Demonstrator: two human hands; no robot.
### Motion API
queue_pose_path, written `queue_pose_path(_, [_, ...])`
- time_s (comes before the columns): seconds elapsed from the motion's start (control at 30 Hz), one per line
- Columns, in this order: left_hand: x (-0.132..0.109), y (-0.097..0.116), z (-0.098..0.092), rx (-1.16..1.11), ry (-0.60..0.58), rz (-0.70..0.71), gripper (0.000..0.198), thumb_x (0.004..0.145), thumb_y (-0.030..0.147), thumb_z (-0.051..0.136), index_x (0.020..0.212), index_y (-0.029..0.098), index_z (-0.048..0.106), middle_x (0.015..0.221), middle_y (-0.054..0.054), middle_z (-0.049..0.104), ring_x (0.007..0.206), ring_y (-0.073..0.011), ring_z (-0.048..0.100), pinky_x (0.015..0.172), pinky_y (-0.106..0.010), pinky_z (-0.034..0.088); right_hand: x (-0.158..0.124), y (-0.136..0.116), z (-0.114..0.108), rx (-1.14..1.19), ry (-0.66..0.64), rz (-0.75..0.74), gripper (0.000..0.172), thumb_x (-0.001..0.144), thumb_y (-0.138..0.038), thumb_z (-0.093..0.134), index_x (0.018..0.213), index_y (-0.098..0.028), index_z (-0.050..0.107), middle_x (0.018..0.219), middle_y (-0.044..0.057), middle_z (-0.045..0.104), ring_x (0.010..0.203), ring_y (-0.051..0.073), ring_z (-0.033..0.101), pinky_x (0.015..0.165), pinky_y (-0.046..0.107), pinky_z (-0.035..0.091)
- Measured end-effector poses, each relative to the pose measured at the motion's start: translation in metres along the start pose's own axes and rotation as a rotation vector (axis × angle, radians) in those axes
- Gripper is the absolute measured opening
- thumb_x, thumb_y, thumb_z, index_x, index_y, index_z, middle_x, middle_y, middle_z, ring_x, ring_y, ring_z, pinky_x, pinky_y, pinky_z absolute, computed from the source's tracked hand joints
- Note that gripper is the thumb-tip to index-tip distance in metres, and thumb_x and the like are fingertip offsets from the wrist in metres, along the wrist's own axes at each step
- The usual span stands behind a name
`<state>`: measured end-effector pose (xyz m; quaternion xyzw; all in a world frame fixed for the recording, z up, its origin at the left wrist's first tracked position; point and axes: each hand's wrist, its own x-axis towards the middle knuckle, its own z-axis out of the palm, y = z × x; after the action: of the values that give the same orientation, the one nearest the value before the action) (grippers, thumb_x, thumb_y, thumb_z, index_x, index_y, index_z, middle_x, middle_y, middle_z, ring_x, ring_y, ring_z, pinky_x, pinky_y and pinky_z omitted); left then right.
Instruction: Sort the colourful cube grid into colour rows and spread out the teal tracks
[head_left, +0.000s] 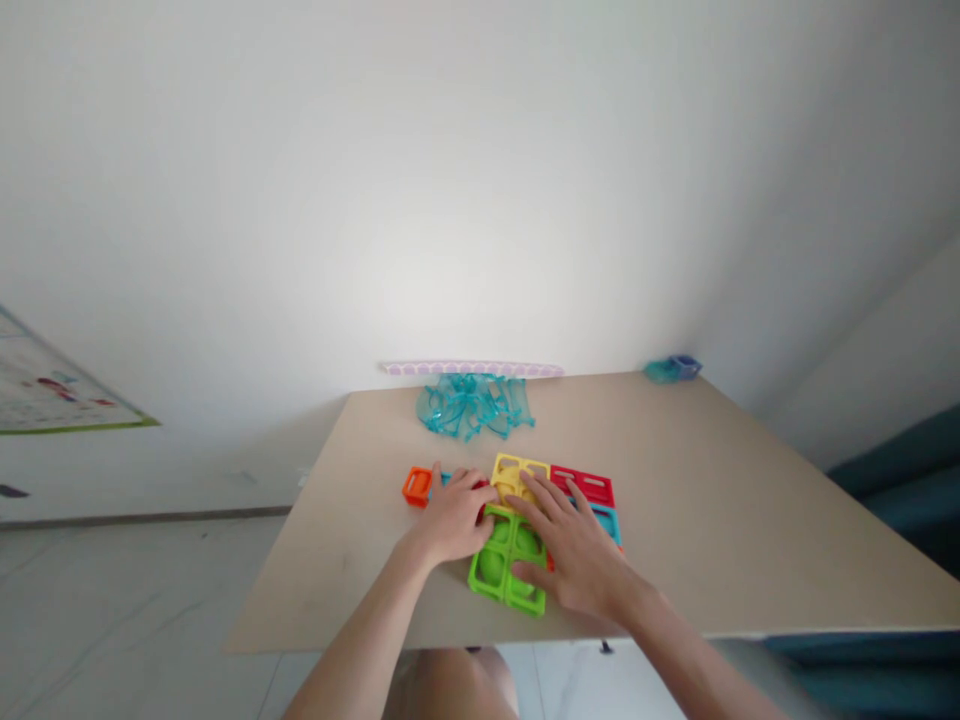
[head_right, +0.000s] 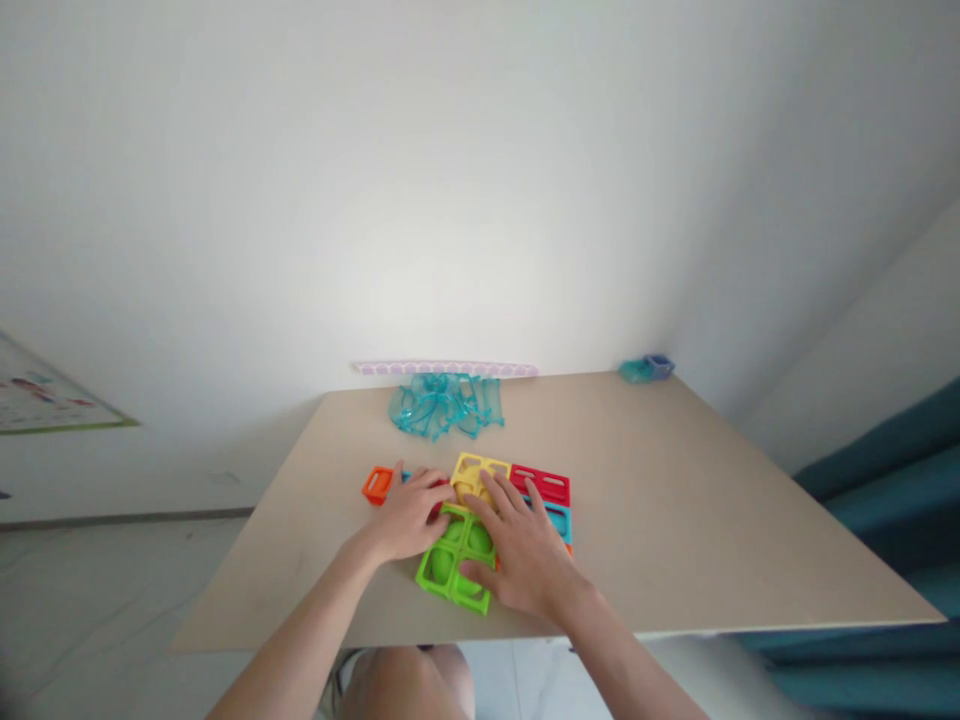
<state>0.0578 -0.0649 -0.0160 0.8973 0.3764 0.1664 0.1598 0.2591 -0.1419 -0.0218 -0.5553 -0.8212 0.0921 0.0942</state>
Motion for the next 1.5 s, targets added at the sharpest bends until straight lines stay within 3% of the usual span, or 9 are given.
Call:
queue_pose_path(0.27, [-0.001,-0.002,0.001,0.088,-0.031,0.035,0.023,0.079,0.017,0.050,0.091,0.028,0.066,0.103,-0.005,0.063,0.104,-0.0267,0.055,0.110,-0.059,0.017,0.003,0.005,0.003,-0.012,0.040,-0.009,0.093,0.079,-0.071,0.045,0.150,-0.015,0.022,0.155,0.014,0.024,0.141,0.034,0.020,0.113,0.054,0.010])
queue_pose_path(0.43, [-0.003,0.001,0.004,0.106,-0.027,-0.004,0.028,0.080,0.016,0.049,0.101,0.027,0.064,0.105,-0.007,0.063,0.107,-0.0280,0.053,0.109,-0.062,0.014,0.014,-0.017,0.010,-0.051,0.031,0.136,0.095,0.073,-0.076,0.043,0.147,-0.019,0.029,0.156,0.016,0.019,0.141,0.038,0.017,0.109,0.062,0.009])
queue_pose_path(0.57, [-0.003,0.000,0.005,0.099,-0.022,0.003,0.027,0.080,0.016,0.049,0.099,0.028,0.065,0.104,-0.005,0.063,0.105,-0.0269,0.054,0.108,-0.064,0.014,0.019,-0.032,0.017,-0.077,0.088,0.230,0.104,0.067,-0.082,0.045,0.146,-0.014,0.032,0.155,0.018,0.018,0.141,0.041,0.015,0.108,0.064,0.006])
queue_pose_path(0.77, [-0.002,-0.002,0.000,0.091,-0.050,0.014,0.022,0.080,0.018,0.052,0.093,0.027,0.066,0.102,-0.004,0.062,0.104,-0.0256,0.054,0.109,-0.063,0.012,0.022,-0.027,0.021,-0.065,0.065,0.264,0.111,0.064,-0.078,0.049,0.148,-0.011,0.025,0.156,0.017,0.017,0.141,0.039,0.016,0.109,0.061,0.008])
queue_pose_path(1.0, [0.001,0.002,-0.006,0.138,-0.156,-0.014,0.019,0.085,0.023,0.052,0.098,0.027,0.065,0.108,-0.004,0.061,0.111,-0.0244,0.051,0.112,-0.057,0.011,0.025,-0.027,0.015,-0.067,0.023,0.286,0.108,0.063,-0.078,0.049,0.146,-0.012,0.029,0.157,0.016,0.012,0.142,0.038,0.011,0.110,0.058,0.007])
queue_pose_path(1.2, [-0.006,-0.025,-0.017,0.133,-0.156,-0.029,0.022,0.088,0.021,0.049,0.102,0.028,0.064,0.108,-0.002,0.064,0.109,-0.0221,0.054,0.112,-0.054,0.012,0.023,-0.017,0.012,-0.066,0.041,0.258,0.114,0.056,-0.080,0.054,0.145,-0.015,0.030,0.156,0.016,0.015,0.141,0.037,0.016,0.110,0.057,0.007])
queue_pose_path(1.33, [-0.019,-0.048,-0.026,0.138,-0.134,-0.082,0.020,0.087,0.020,0.051,0.099,0.028,0.066,0.108,-0.001,0.066,0.107,-0.0214,0.055,0.113,-0.051,0.011,0.021,-0.008,0.012,-0.092,0.066,0.230,0.105,0.061,-0.079,0.051,0.142,-0.015,0.036,0.156,0.017,0.017,0.139,0.038,0.019,0.109,0.058,0.008])
queue_pose_path(1.5, [-0.024,-0.050,-0.026,0.102,-0.095,-0.117,0.020,0.089,0.025,0.051,0.102,0.028,0.065,0.109,-0.002,0.067,0.109,-0.0214,0.056,0.113,-0.049,0.015,0.021,-0.005,0.012,-0.123,0.101,0.218,0.102,0.062,-0.079,0.051,0.139,-0.013,0.040,0.154,0.018,0.021,0.138,0.038,0.021,0.109,0.057,0.009])
